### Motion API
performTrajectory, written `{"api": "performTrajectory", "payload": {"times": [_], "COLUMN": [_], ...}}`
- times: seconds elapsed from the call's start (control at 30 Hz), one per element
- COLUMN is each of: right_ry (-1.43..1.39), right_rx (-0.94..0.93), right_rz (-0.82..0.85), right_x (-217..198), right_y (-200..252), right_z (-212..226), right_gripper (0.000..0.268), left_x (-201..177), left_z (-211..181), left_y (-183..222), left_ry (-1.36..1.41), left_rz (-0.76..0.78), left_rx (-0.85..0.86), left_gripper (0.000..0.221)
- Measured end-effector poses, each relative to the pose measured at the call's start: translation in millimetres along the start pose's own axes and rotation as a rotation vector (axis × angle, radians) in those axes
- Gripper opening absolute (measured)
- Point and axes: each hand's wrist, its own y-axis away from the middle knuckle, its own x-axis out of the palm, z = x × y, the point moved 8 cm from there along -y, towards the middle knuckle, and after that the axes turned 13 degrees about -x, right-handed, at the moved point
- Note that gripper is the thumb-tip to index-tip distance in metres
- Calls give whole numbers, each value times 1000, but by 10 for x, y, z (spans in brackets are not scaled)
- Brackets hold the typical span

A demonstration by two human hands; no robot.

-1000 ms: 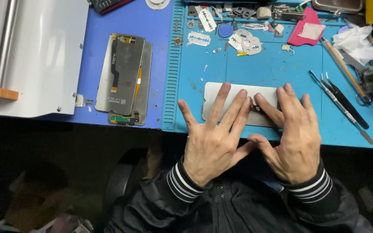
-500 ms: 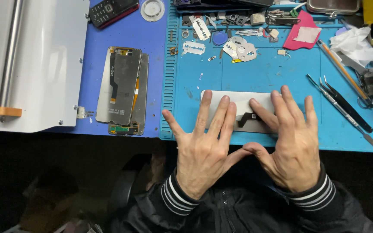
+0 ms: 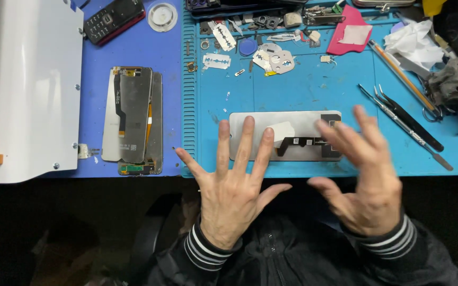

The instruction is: Cleaning and applying adhesive tape to a smartphone screen as part of a remanufacturing process.

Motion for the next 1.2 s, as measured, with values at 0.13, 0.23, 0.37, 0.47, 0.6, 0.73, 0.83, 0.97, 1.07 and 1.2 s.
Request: {"api": "performTrajectory", "payload": {"times": [0.13,0.23,0.37,0.47,0.6,0.73,0.83,0.97,1.07,1.2], "right_ry": [-27,37,172,292,231,162,137,124,120,125], "right_rx": [178,229,168,157,196,146,136,142,155,144], "right_rz": [-289,-237,-155,-158,-185,-203,-203,-177,-177,-191], "right_x": [-446,-548,-532,-497,-471,-450,-468,-440,-446,-450], "right_y": [187,205,220,260,309,273,227,267,257,244], "right_z": [-271,-414,-510,-545,-589,-616,-572,-617,-617,-610], "right_gripper": [46,42,38,34,26,21,18,20,18,15], "left_x": [53,-101,-242,-353,-455,-132,-129,-171,-137,-88], "left_z": [46,87,178,242,-117,-324,-219,-246,-274,-270], "left_y": [85,76,11,-24,-44,-55,-101,-114,-128,-142], "left_ry": [49,195,284,364,381,68,160,143,110,171], "left_rz": [-27,-126,-210,-298,-326,-249,-173,-80,-34,19], "left_rx": [15,21,11,-36,216,243,164,112,77,58], "left_gripper": [92,62,43,35,38,57,69,75,82,85]}}
